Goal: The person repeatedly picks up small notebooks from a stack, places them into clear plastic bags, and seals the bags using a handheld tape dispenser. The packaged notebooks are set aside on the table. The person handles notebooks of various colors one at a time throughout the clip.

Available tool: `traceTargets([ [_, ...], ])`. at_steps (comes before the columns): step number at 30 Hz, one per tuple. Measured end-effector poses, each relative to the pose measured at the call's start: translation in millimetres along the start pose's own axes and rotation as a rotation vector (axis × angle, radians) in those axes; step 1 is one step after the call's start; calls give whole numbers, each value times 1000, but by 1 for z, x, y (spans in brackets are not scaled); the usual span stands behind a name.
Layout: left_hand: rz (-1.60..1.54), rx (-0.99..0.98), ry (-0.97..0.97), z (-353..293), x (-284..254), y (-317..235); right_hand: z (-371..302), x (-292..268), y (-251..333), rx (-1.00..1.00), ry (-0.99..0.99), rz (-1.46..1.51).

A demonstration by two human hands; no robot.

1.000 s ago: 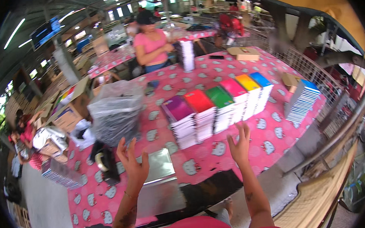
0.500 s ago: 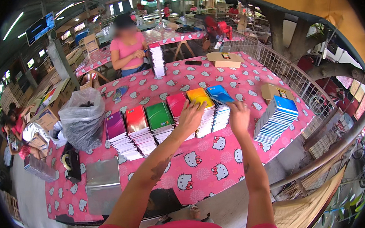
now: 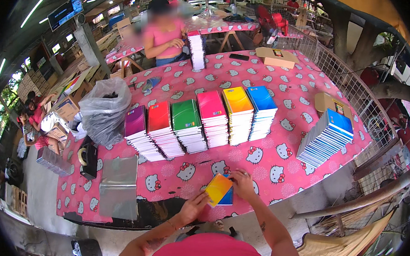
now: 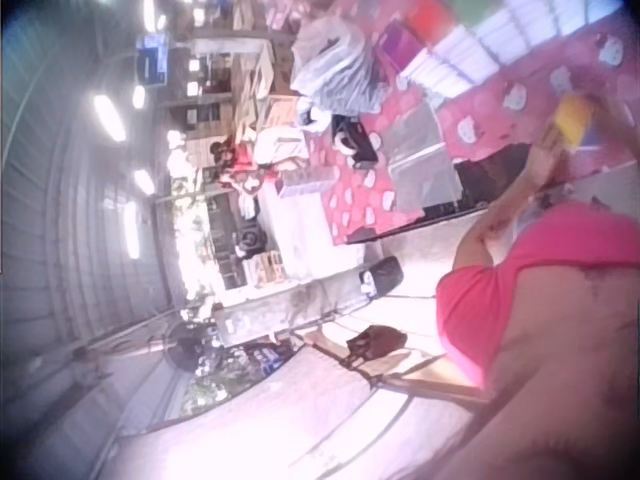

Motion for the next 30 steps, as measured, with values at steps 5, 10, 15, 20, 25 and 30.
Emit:
traceTargets([
  [5,-50,-120,196,4,11,-25,22,-1,-13,179,213,101],
  [10,69,-213,-52,39,-5,5,90,-17,85,-101,-82,-140],
  [15,528,-497,-285,147,-114,133,177,-3,176,-567,-138,-122],
  [20,478,-365,-270,126,-163,142,147,-29,160,-634,-280,-125],
  [25,6,-418,-45,130,-213,75,61,-34,57,-32,-22,849],
  [30,-101,-384,746,137,-64,34,34,-4,-2,-153,330,381],
])
Point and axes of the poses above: each hand's wrist, its own z-axis towards the middle knuckle, its own x-axis out of the palm, y = z × x, the point moved 1 cm from there along z, towards the middle knuckle, and after that the axes turned 14 degrees about z, right-handed, at the moved point
